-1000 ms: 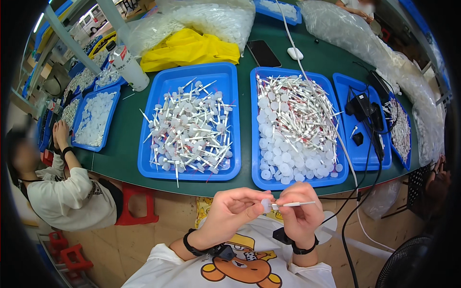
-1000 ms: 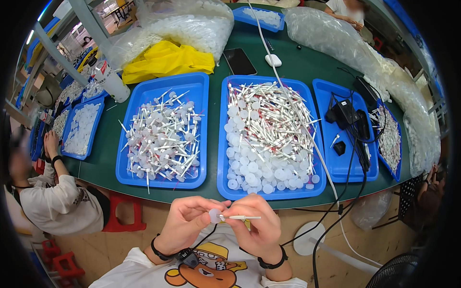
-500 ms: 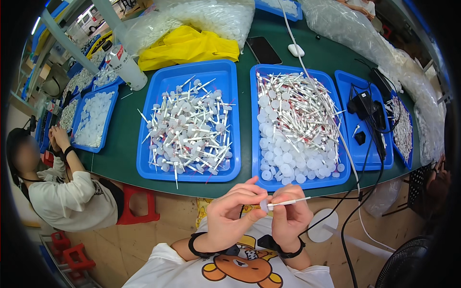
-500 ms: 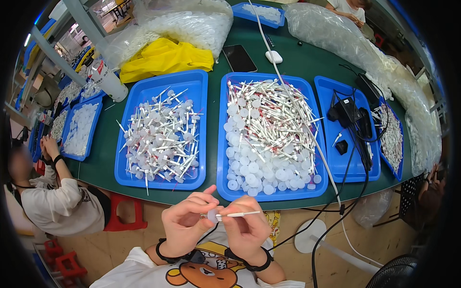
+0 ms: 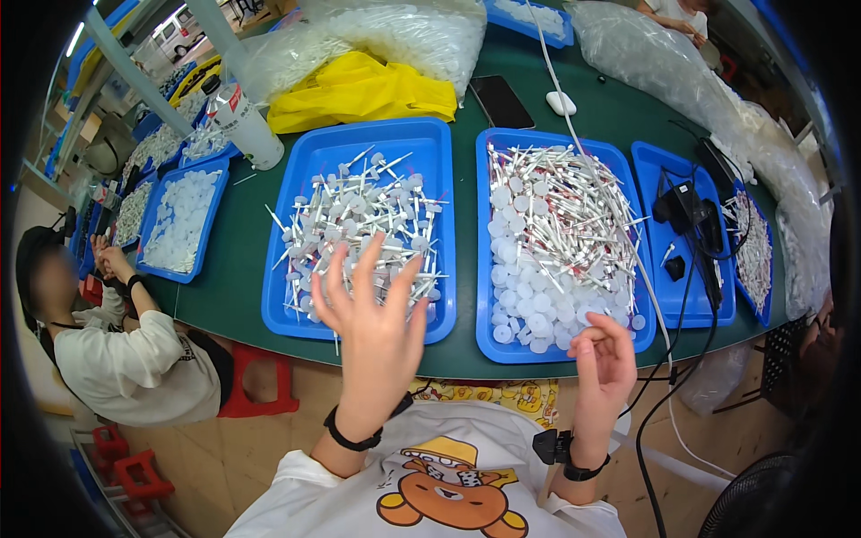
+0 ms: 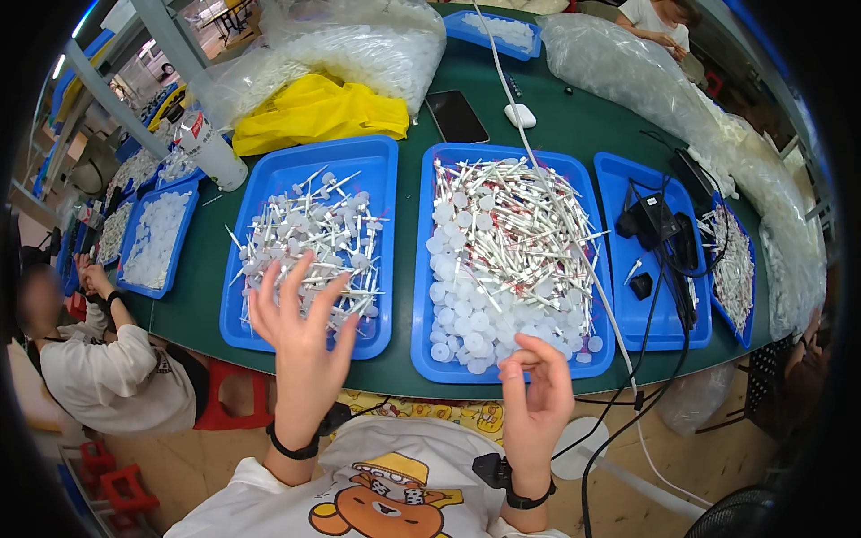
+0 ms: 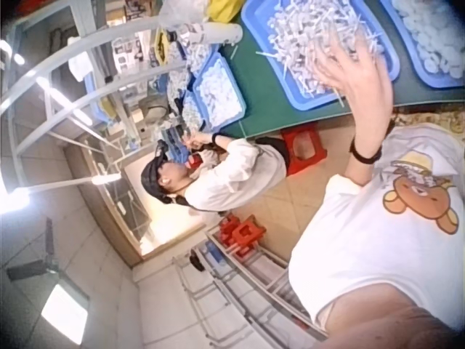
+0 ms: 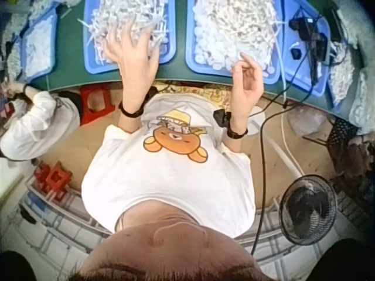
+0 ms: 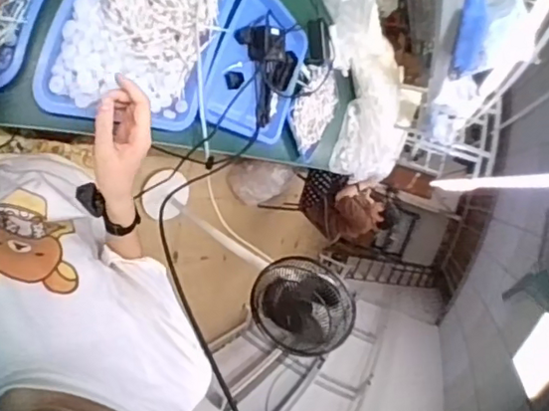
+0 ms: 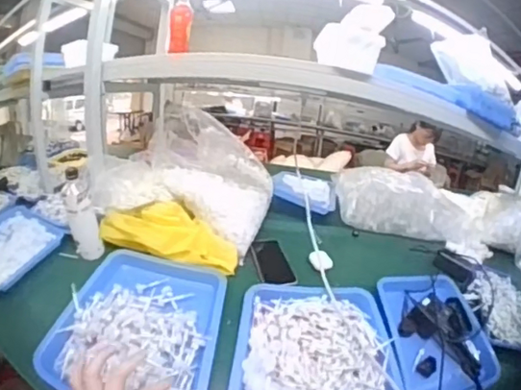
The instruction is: The person repeatedly picks small white circular discs and thin white sticks from blue trays, inserts the sticks into the discs, and places the assembled units into a tray. The process is continuous and repetitive throughout the clip.
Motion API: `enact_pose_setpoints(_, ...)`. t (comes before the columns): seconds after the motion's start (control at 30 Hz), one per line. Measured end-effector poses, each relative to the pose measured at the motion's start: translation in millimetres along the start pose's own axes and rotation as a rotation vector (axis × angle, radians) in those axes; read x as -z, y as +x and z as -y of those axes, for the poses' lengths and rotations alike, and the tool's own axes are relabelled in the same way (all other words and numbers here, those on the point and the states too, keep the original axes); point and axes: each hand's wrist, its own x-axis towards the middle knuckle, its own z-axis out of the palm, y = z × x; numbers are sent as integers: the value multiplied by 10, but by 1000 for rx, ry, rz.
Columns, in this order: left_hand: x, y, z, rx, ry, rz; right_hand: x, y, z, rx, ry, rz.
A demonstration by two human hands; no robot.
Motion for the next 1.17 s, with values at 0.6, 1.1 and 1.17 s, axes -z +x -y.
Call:
enact_pose_setpoints(0.6, -498, -47, -532, -415, -569, 315, 95, 440, 60, 390, -781, 87)
enact_pose_setpoints(1.1, -150, -250, -283, 149, -1334, 373, -13, 656, 138, 530, -834, 96)
enact_pose_setpoints(1.17, -121, -255, -251, 192, -1487, 397, -26, 614, 200, 556, -653, 12)
